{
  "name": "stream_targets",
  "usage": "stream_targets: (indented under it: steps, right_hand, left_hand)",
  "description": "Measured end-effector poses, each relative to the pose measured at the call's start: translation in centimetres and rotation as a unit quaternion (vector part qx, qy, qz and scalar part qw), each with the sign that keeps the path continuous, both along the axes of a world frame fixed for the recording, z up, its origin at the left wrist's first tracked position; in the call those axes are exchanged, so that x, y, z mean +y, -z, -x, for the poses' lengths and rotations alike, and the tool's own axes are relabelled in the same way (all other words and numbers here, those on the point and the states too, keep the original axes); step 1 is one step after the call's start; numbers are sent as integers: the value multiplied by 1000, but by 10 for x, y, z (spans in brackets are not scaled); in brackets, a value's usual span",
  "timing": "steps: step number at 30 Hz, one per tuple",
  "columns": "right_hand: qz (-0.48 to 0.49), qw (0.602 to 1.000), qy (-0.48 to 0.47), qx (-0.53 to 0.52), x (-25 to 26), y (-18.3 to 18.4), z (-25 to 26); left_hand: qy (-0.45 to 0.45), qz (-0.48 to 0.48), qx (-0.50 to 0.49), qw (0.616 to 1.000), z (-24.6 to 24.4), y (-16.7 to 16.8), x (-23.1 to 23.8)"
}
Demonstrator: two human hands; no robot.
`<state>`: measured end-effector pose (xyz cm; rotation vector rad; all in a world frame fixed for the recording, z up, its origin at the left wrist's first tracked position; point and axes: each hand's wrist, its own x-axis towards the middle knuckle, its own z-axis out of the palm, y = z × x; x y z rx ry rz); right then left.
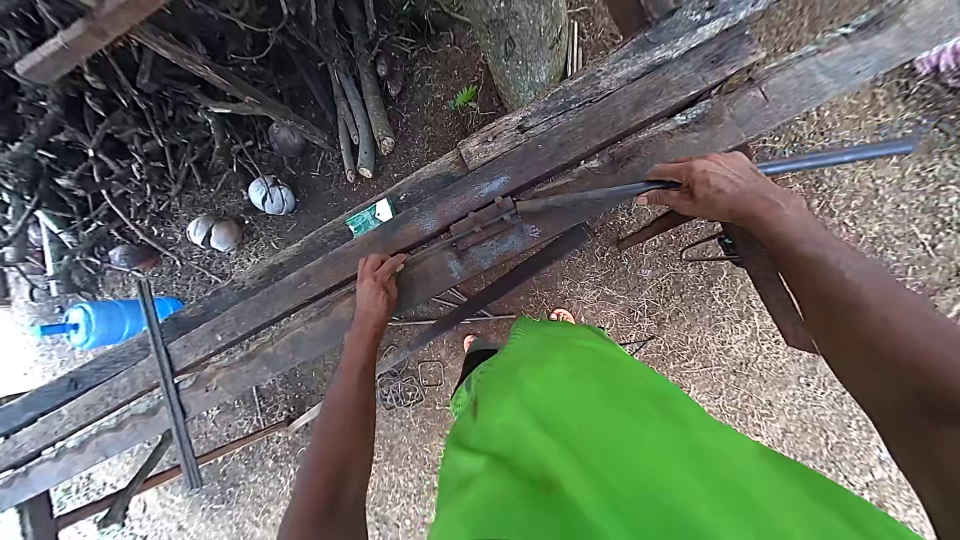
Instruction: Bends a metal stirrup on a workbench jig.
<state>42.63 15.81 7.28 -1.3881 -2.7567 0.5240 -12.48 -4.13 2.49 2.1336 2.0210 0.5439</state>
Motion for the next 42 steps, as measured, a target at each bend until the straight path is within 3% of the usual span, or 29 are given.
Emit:
stream_targets:
  steps: [13,25,30,42]
  right_hand:
    - [69,992,102,30,-68,26,5]
    - [30,998,47,-36,-65,33,7]
    - [13,996,70,-62,-71,32,12]
    - [-9,986,141,-92,-94,21,28]
  left_hand:
    - [32,-8,23,999,22,-5,42]
    - [-1,-46,24,999,12,8,31]
    - [-32,-104,17,994,4,25,32]
    - [-23,-100,12,995,13,29,40]
